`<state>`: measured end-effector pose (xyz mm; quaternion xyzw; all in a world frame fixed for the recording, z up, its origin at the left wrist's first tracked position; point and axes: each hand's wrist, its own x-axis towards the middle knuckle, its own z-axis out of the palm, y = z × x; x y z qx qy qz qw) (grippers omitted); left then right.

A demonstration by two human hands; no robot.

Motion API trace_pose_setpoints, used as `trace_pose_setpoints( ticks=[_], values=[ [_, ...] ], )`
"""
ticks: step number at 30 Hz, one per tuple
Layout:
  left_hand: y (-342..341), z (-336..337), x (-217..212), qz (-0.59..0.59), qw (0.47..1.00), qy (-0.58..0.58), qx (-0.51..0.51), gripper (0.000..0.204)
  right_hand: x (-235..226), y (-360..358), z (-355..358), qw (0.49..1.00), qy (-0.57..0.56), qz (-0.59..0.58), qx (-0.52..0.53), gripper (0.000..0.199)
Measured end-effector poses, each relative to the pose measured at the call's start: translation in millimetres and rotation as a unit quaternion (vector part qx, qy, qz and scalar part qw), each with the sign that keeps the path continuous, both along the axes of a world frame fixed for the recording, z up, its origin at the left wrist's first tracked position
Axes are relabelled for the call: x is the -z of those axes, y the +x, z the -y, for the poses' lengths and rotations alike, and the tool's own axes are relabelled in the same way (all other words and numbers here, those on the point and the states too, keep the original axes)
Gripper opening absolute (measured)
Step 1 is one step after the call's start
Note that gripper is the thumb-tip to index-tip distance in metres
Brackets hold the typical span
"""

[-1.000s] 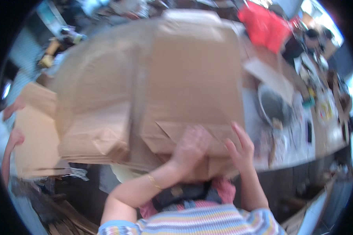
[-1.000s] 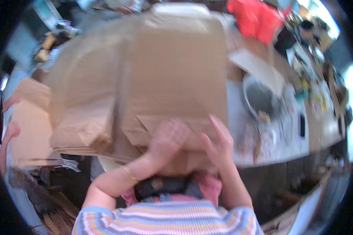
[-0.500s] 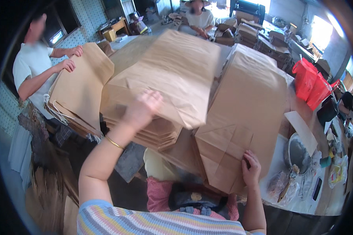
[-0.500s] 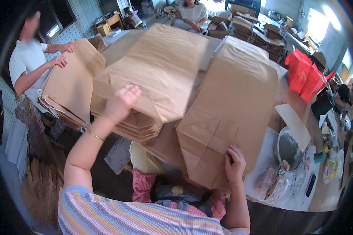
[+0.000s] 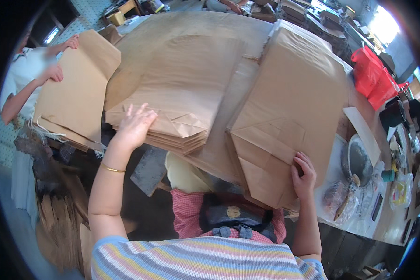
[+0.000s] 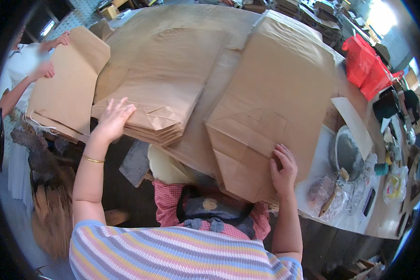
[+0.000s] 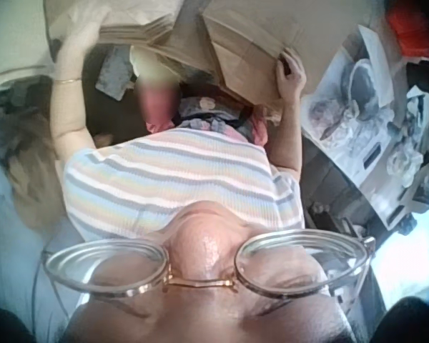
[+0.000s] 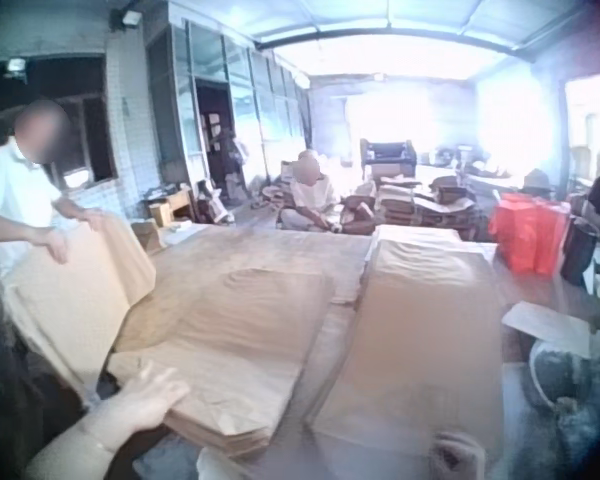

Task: The person repeatedly applies glue to the inner flaps of brown paper bags using a brush, then folds and presses the flaps to seal them. The process is repeated on multiple bags in a continuous loop.

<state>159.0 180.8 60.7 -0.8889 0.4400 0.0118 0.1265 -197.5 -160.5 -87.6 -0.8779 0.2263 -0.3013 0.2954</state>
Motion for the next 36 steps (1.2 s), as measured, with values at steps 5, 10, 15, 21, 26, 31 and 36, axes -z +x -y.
trace_pose_setpoints(
  ticks=[5,10,15,21,26,31,36],
  values=[
    [-89,104,-19,-0.174,0.956,-0.159,0.172,0.06,-34,-31,24,0.994,0.085,-0.063,0.033,0.044],
    [-110,227,97,-0.058,0.968,-0.164,0.181,0.018,-28,-8,48,0.98,-0.049,-0.171,0.092,0.042],
    [-111,249,82,-0.225,0.969,-0.005,0.104,0.035,-35,-27,70,0.961,0.083,-0.252,0.073,0.041],
    [-117,269,92,-0.255,0.948,-0.147,0.121,0.057,-31,8,75,0.964,0.055,-0.252,0.067,0.039],
    [-79,243,85,-0.384,0.902,-0.137,0.139,0.016,-56,-23,100,0.955,0.038,-0.271,-0.114,0.019],
    [-80,226,91,-0.188,0.93,-0.107,0.297,0.013,-48,-15,93,0.922,-0.146,-0.286,-0.217,0.01],
    [-131,231,79,-0.038,0.967,0.064,0.243,0.009,-55,-17,57,0.878,-0.293,-0.353,-0.135,0.012]
  ],
)
